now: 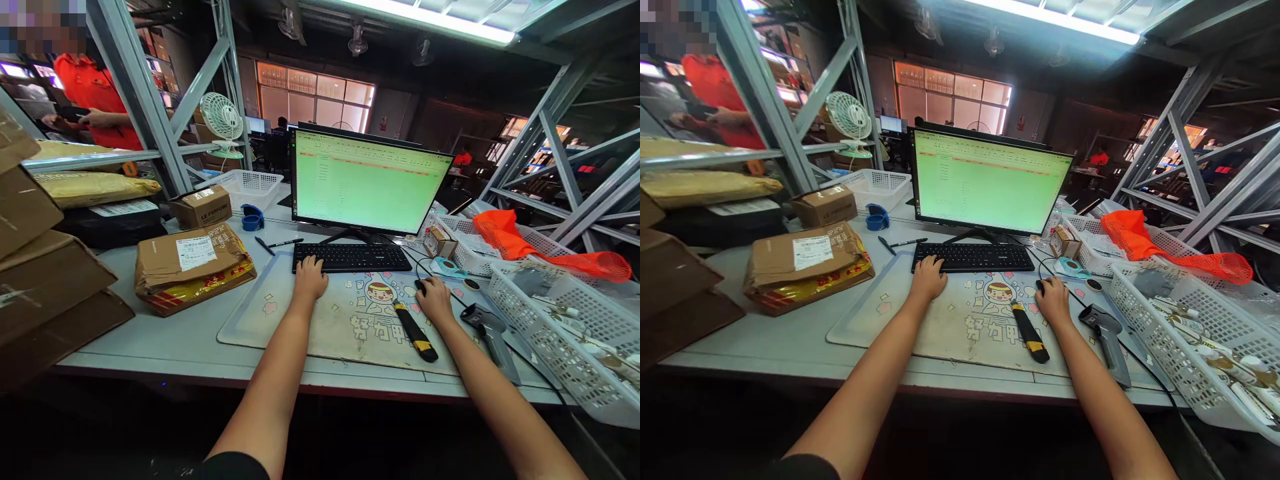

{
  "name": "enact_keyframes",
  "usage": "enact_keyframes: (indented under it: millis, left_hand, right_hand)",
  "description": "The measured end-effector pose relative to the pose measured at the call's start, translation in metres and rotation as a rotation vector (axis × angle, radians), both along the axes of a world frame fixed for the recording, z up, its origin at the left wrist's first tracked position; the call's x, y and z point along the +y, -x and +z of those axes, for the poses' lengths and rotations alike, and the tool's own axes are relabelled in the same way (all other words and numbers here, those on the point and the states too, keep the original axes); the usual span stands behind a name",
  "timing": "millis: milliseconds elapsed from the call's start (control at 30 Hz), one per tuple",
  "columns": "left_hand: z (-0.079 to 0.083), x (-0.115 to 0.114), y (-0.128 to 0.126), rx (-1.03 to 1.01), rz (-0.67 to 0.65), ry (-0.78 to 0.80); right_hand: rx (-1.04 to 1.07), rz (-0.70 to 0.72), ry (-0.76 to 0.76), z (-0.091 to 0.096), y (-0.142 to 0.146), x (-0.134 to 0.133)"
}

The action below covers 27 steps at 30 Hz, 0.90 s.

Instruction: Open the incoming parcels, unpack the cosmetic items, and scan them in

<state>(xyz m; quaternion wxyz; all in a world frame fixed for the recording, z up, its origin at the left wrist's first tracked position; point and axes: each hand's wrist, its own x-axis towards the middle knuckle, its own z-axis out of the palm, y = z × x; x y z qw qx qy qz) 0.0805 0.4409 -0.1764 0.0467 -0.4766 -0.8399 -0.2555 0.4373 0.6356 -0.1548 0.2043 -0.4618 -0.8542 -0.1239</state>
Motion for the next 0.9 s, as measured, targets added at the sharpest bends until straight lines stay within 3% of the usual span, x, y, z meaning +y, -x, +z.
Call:
enact_keyframes:
  millis: [900]
  left_hand:
    - [0.0032, -0.0014, -0.0012, -0.003, -0.001, 0.008]
  right_hand:
    - [-0.024, -0.008, 0.015, 0.0015, 0.0002, -0.0025]
